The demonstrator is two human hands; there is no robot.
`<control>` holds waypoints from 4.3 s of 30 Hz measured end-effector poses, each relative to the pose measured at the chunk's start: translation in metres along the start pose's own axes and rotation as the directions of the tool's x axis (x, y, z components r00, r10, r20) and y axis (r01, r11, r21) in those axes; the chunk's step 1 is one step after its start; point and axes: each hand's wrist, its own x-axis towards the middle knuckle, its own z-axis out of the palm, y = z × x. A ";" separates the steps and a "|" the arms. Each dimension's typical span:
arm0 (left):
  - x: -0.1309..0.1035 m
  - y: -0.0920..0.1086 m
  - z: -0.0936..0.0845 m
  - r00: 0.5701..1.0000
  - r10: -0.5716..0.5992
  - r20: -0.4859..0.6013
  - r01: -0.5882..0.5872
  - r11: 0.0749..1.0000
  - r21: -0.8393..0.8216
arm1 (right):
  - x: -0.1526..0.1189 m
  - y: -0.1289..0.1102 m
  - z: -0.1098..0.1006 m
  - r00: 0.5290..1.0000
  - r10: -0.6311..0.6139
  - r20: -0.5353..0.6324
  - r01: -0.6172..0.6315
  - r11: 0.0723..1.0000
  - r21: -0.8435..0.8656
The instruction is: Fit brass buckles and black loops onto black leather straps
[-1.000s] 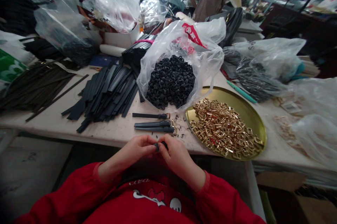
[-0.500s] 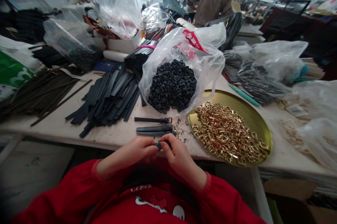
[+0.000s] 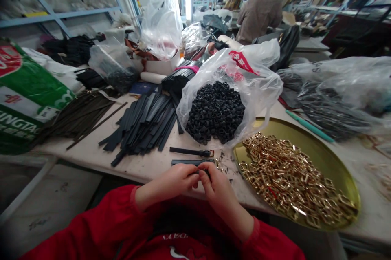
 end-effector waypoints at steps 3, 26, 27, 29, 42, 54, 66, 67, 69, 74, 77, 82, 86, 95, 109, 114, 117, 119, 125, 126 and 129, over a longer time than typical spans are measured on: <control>0.010 -0.020 -0.021 0.975 -0.045 -0.218 0.095 0.970 0.224 | 0.021 0.010 -0.001 0.998 -0.041 -0.044 0.031 0.977 -0.209; -0.074 -0.051 -0.064 0.504 -0.082 -0.860 0.370 0.920 0.129 | 0.040 0.037 -0.031 0.977 -0.109 -0.185 0.011 0.884 -0.467; -0.077 -0.038 -0.069 0.429 -0.074 -0.900 0.235 0.971 0.032 | 0.044 0.040 -0.036 0.973 -0.099 -0.209 -0.016 0.873 -0.487; -0.077 -0.012 -0.073 0.358 -0.087 -0.930 -0.100 0.986 -0.131 | 0.055 0.043 -0.044 0.976 -0.074 -0.205 -0.055 0.826 -0.561; -0.015 0.001 -0.008 0.919 -0.380 0.105 0.177 0.162 -0.971 | 0.104 0.052 -0.037 0.995 -0.014 0.100 0.087 0.617 -0.782; -0.008 0.002 -0.002 0.941 -0.310 0.133 0.245 0.354 -0.902 | 0.042 0.003 -0.029 0.853 0.425 0.303 -0.495 0.475 0.728; -0.007 0.008 0.006 0.925 -0.091 -0.368 0.065 0.994 -0.085 | 0.016 -0.006 -0.018 0.832 0.436 0.344 -0.452 0.172 0.875; -0.007 0.010 0.008 0.933 -0.088 -0.350 0.068 0.995 -0.070 | 0.014 -0.007 -0.017 0.843 0.426 0.329 -0.446 0.209 0.870; -0.008 0.012 0.011 0.947 -0.088 -0.310 0.075 0.996 -0.055 | 0.010 -0.008 -0.014 0.876 0.404 0.265 -0.412 0.340 0.845; -0.015 0.012 0.014 0.971 -0.062 -0.232 0.058 0.998 -0.025 | 0.002 -0.012 -0.016 0.945 0.284 0.165 -0.321 0.692 0.646; -0.021 0.013 0.012 0.992 -0.074 -0.107 0.053 0.980 -0.194 | 0.001 -0.012 -0.025 0.943 0.267 0.199 -0.333 0.731 0.595; -0.025 0.019 0.012 0.985 -0.150 0.087 0.173 0.867 -0.468 | -0.005 -0.017 -0.025 0.918 0.313 0.245 -0.394 0.633 0.667; -0.020 0.020 0.014 0.985 -0.165 -0.051 0.117 0.853 -0.508 | -0.010 -0.012 -0.018 0.931 0.279 0.235 -0.362 0.629 0.688; -0.005 0.009 0.016 0.963 -0.228 -0.141 0.107 0.809 -0.578 | 0.027 0.078 -0.115 0.937 0.239 -0.254 -0.346 0.720 -0.601; 0.002 0.021 0.019 0.975 -0.166 -0.149 0.076 0.875 -0.477 | 0.021 0.063 -0.109 0.949 0.288 -0.127 -0.310 0.924 -0.225; 0.000 0.025 0.016 0.956 -0.144 -0.255 0.039 0.925 -0.377 | 0.010 0.006 -0.078 0.915 0.329 0.234 -0.404 0.731 0.550; -0.006 0.022 0.016 0.946 -0.162 -0.282 0.053 0.931 -0.360 | 0.008 -0.016 -0.064 0.920 0.290 0.264 -0.391 0.640 0.662; -0.011 0.020 0.017 0.943 -0.179 -0.282 0.051 0.910 -0.410 | 0.008 -0.022 -0.058 0.927 0.285 0.242 -0.371 0.617 0.694; -0.017 0.024 0.017 0.941 -0.159 -0.298 0.003 0.886 -0.464 | 0.003 -0.027 -0.045 0.946 0.214 0.244 -0.321 0.728 0.606; -0.017 0.026 0.017 0.941 -0.146 -0.305 -0.002 0.900 -0.436 | 0.002 -0.027 -0.043 0.950 0.207 0.232 -0.305 0.762 0.570; -0.018 0.027 0.017 0.934 -0.113 -0.339 -0.014 0.936 -0.351 | -0.001 -0.026 -0.038 0.965 0.180 0.189 -0.250 0.844 0.474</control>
